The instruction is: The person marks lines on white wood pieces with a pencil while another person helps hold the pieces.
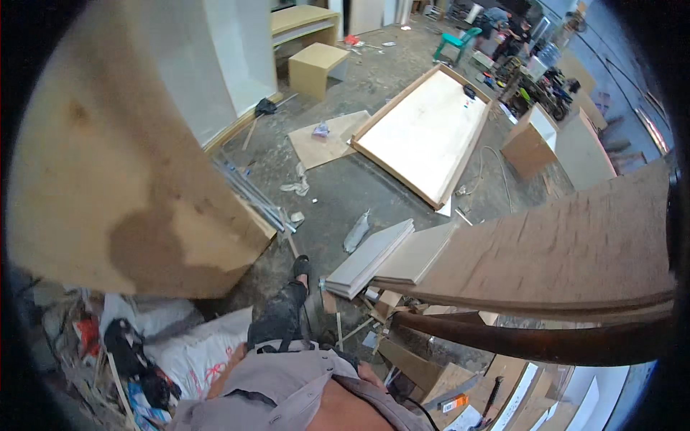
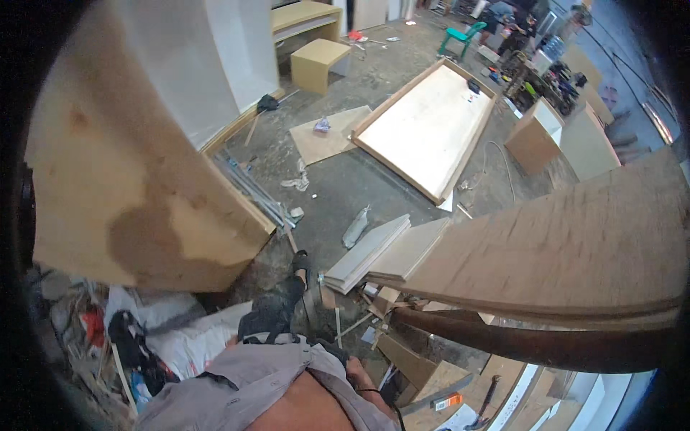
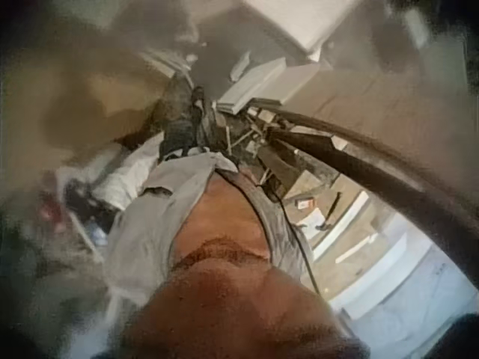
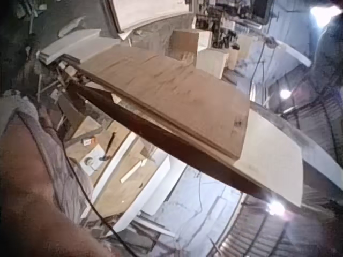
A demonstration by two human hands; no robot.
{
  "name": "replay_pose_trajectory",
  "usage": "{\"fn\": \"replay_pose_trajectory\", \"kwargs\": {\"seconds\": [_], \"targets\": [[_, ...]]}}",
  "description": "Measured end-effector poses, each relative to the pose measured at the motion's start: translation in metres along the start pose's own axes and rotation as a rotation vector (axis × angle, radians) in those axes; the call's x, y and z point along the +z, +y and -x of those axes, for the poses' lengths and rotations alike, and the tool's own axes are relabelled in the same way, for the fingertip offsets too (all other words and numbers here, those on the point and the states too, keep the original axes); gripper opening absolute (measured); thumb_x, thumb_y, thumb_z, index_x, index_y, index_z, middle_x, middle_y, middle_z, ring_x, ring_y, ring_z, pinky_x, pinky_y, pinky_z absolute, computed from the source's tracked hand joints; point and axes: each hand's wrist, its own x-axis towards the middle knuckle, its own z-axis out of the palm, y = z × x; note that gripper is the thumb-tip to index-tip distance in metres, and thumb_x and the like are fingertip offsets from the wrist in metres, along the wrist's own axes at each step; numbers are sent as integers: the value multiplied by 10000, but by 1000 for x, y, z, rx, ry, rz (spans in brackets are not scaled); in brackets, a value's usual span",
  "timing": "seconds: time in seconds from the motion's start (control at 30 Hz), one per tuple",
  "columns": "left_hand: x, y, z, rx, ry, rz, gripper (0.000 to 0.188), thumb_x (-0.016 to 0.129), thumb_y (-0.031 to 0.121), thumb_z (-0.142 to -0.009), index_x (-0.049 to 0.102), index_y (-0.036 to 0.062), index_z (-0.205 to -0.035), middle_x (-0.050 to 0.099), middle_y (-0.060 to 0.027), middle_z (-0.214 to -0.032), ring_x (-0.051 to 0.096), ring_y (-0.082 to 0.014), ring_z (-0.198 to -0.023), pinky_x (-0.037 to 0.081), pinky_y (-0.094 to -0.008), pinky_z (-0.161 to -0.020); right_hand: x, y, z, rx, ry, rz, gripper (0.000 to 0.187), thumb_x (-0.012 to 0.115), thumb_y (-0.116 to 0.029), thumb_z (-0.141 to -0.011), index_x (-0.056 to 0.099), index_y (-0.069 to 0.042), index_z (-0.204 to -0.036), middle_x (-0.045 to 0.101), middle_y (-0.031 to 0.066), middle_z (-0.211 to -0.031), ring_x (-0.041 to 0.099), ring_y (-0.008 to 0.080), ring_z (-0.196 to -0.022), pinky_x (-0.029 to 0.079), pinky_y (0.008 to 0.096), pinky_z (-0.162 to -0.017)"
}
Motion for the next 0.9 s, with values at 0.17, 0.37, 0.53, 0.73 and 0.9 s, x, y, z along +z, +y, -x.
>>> {"fn": "replay_pose_trajectory", "kwargs": {"seconds": [0.17,0.37,0.53,0.73,0.9], "targets": [[-32,113,-80,91,-178,-80,320,580,274,-927,706,-17,-968,710,-196,-908,695,-324,-804,534,-448,-717,-32,-8,-102,-218,14,140,414,703,-363,-886,738,13,-1056,722,98,-995,645,230,-822,520,391,-708],[-169,241,-185,167,-137,71,318,546,277,-984,702,0,-988,723,-128,-859,697,-261,-768,534,-415,-651,-80,-217,-167,8,-161,17,529,684,-414,-891,662,-34,-1258,728,124,-1090,653,237,-971,518,422,-795],[-203,397,-246,323,-102,509,313,542,287,-1022,659,7,-1095,696,-78,-896,657,-155,-724,509,-308,-582,-128,-272,-234,-101,-54,208,502,680,-440,-868,697,-33,-1161,704,222,-1115,676,295,-1005,521,438,-818],[-191,419,-306,188,-259,-41,413,594,337,-941,692,-5,-1150,727,-165,-1015,686,-264,-952,531,-408,-809,-180,-379,-223,-391,157,-76,424,624,-298,-939,632,-45,-1280,701,174,-1184,657,279,-1068,501,392,-935],[-176,524,-339,212,-374,-489,421,605,341,-917,704,4,-1151,726,-165,-1066,675,-272,-1023,528,-409,-866,-230,-403,-264,-372,148,-304,425,541,-161,-923,605,-74,-1334,704,136,-1159,637,243,-1055,475,356,-976]]}}
